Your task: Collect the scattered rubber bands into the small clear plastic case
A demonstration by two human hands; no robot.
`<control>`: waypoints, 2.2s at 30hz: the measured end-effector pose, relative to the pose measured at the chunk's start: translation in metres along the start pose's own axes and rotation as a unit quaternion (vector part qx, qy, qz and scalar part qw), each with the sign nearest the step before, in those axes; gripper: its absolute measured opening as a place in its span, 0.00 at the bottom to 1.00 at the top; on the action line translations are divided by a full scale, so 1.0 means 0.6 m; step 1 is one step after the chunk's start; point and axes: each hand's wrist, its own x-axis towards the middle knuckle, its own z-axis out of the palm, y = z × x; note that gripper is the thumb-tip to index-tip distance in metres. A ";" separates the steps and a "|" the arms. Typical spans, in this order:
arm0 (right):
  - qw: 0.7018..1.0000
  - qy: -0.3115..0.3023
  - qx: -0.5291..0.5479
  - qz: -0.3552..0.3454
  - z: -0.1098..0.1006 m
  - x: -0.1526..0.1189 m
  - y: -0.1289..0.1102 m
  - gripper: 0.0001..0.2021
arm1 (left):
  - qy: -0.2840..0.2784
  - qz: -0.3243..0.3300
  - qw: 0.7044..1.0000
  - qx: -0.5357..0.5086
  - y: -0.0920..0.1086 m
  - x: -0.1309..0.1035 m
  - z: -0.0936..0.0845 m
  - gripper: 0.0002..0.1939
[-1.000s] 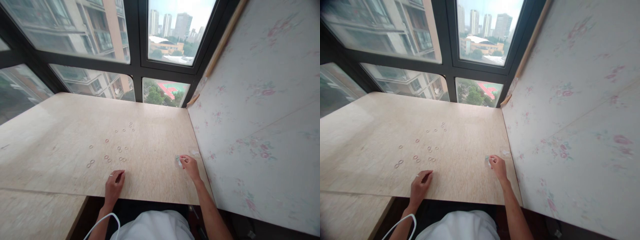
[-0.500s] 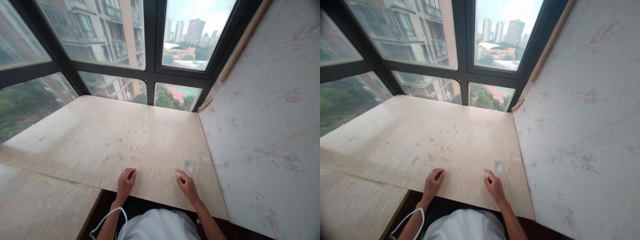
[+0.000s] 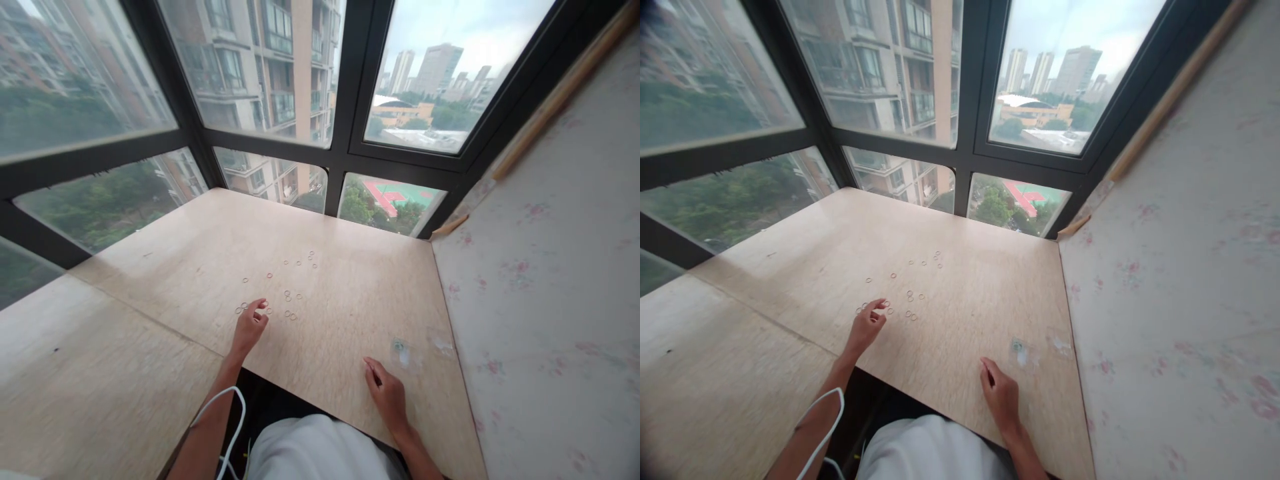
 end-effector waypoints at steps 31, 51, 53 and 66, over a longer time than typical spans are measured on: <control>1.000 0.008 0.012 -0.005 -0.001 0.000 0.001 0.21 | 0.052 -0.063 0.992 0.101 -0.074 0.053 -0.090 0.15; 0.999 0.019 0.023 0.018 0.001 0.002 -0.002 0.21 | -0.114 0.076 0.974 0.179 0.095 0.277 0.123 0.14; 0.999 0.023 0.027 0.020 0.003 0.001 -0.001 0.20 | -0.120 0.077 0.965 0.220 0.098 0.291 0.139 0.12; 0.999 0.007 0.036 0.033 0.008 -0.004 -0.001 0.16 | -0.150 0.140 0.934 0.293 0.092 0.308 0.156 0.12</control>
